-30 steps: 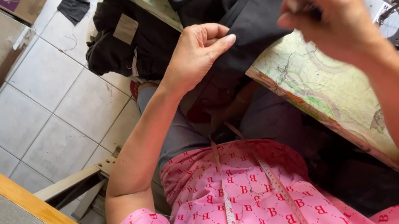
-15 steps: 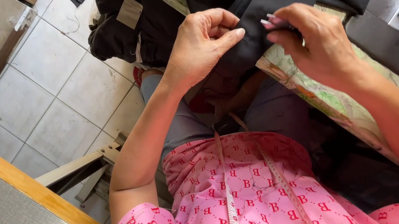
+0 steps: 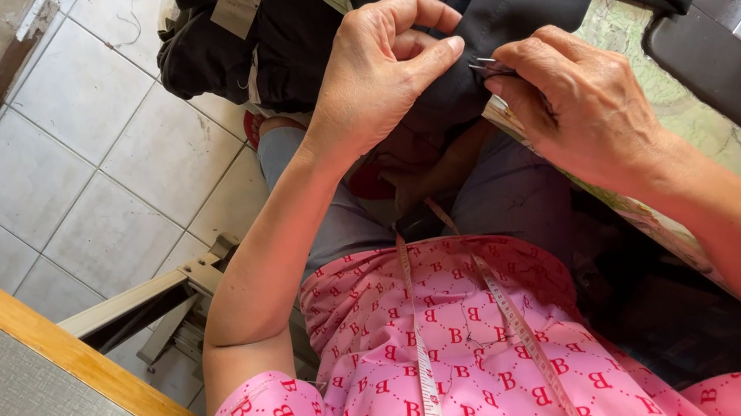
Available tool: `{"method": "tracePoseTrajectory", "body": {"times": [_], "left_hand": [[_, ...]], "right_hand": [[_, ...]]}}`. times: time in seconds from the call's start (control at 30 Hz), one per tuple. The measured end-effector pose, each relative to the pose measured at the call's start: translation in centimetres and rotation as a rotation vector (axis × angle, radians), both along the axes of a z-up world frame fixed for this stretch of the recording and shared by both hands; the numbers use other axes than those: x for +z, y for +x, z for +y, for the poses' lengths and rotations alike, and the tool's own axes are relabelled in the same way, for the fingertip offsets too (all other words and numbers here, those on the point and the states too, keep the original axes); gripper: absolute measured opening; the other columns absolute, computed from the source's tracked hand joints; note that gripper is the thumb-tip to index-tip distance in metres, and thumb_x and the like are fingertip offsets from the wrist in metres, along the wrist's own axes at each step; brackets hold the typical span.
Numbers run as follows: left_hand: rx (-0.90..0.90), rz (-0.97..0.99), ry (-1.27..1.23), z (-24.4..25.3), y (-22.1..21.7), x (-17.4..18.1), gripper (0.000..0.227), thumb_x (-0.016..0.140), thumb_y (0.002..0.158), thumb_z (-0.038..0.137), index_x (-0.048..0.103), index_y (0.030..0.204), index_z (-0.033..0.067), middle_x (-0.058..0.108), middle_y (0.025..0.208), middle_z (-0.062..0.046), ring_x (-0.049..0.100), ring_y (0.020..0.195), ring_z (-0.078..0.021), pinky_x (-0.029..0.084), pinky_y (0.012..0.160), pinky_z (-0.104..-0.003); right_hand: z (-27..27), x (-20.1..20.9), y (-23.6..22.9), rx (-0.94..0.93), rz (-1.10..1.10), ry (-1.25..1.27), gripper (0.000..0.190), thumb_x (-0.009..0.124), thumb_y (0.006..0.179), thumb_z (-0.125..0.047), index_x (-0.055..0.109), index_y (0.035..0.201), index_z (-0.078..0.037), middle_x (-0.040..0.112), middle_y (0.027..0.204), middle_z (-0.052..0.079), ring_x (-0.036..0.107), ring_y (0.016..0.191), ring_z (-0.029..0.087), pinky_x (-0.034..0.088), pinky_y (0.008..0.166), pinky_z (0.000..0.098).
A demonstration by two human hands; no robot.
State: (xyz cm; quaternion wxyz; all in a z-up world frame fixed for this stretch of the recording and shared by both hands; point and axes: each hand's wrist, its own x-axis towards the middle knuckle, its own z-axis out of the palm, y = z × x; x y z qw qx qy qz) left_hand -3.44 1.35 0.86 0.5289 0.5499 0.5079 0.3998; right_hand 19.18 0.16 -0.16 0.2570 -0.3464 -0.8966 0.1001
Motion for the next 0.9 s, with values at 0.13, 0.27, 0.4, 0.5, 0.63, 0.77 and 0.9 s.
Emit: {"method": "tracePoseTrajectory", "body": {"times": [0.13, 0.27, 0.4, 0.5, 0.63, 0.77, 0.9], "left_hand": [[0.005, 0.012, 0.009, -0.1, 0.1, 0.2, 0.007, 0.073, 0.091, 0.018, 0.072, 0.097, 0.0135, 0.063, 0.059, 0.013, 0.049, 0.058, 0.0046, 0.051, 0.076, -0.019], [0.009, 0.022, 0.037, -0.2, 0.3, -0.2, 0.007, 0.073, 0.091, 0.017, 0.072, 0.097, 0.0131, 0.062, 0.059, 0.013, 0.050, 0.058, 0.0043, 0.051, 0.073, -0.018], [-0.007, 0.001, 0.029, -0.3, 0.4, -0.4, 0.009, 0.073, 0.092, 0.017, 0.072, 0.100, 0.0126, 0.064, 0.062, 0.011, 0.050, 0.060, 0.0046, 0.050, 0.071, -0.017], [-0.005, -0.026, 0.018, -0.3, 0.4, -0.8, 0.011, 0.074, 0.092, 0.017, 0.072, 0.102, 0.0119, 0.067, 0.065, 0.011, 0.053, 0.062, 0.0047, 0.050, 0.072, -0.017], [-0.002, -0.038, 0.007, -0.6, 0.3, -0.6, 0.011, 0.074, 0.093, 0.017, 0.073, 0.103, 0.0111, 0.066, 0.065, 0.011, 0.056, 0.062, 0.0039, 0.052, 0.073, -0.018], [0.000, -0.061, 0.018, -0.7, 0.4, -0.6, 0.011, 0.073, 0.093, 0.017, 0.072, 0.102, 0.0102, 0.066, 0.067, 0.010, 0.056, 0.063, 0.0036, 0.051, 0.070, -0.017], [-0.006, -0.071, 0.082, -0.8, 0.9, -0.8, 0.009, 0.073, 0.093, 0.014, 0.073, 0.101, 0.0086, 0.067, 0.070, 0.009, 0.058, 0.066, 0.0032, 0.051, 0.068, -0.016]], "right_hand": [[-0.1, -0.1, 0.1, -0.021, -0.040, 0.015, 0.008, 0.069, 0.112, -0.003, 0.065, 0.117, 0.002, 0.059, 0.092, 0.013, 0.058, 0.074, 0.029, 0.045, 0.057, 0.0413], [-0.1, -0.2, 0.0, -0.020, -0.052, 0.020, 0.008, 0.069, 0.112, -0.003, 0.066, 0.117, 0.003, 0.059, 0.092, 0.013, 0.058, 0.074, 0.029, 0.046, 0.058, 0.0416], [0.3, 0.1, -0.1, -0.011, 0.050, -0.125, 0.007, 0.070, 0.108, 0.002, 0.066, 0.113, 0.003, 0.065, 0.097, 0.013, 0.062, 0.082, 0.029, 0.047, 0.069, 0.0402], [0.6, 0.2, 0.2, -0.046, 0.354, -0.459, 0.009, 0.065, 0.108, 0.009, 0.062, 0.113, 0.004, 0.064, 0.096, 0.013, 0.060, 0.075, 0.021, 0.047, 0.066, 0.0305], [0.8, 1.0, 0.6, -0.102, 0.622, -0.637, 0.015, 0.055, 0.116, 0.014, 0.045, 0.114, 0.002, 0.053, 0.091, 0.014, 0.048, 0.061, 0.016, 0.042, 0.056, 0.0244], [0.5, 2.1, 0.1, -0.211, 0.291, -0.460, 0.039, 0.092, 0.096, -0.005, 0.058, 0.116, -0.006, 0.055, 0.092, 0.003, 0.049, 0.077, 0.013, 0.043, 0.075, 0.0294], [0.5, 2.1, -0.4, -0.085, 0.238, -0.372, 0.043, 0.093, 0.092, -0.020, 0.063, 0.118, -0.004, 0.056, 0.101, 0.007, 0.051, 0.084, 0.017, 0.045, 0.073, 0.0302]]}}
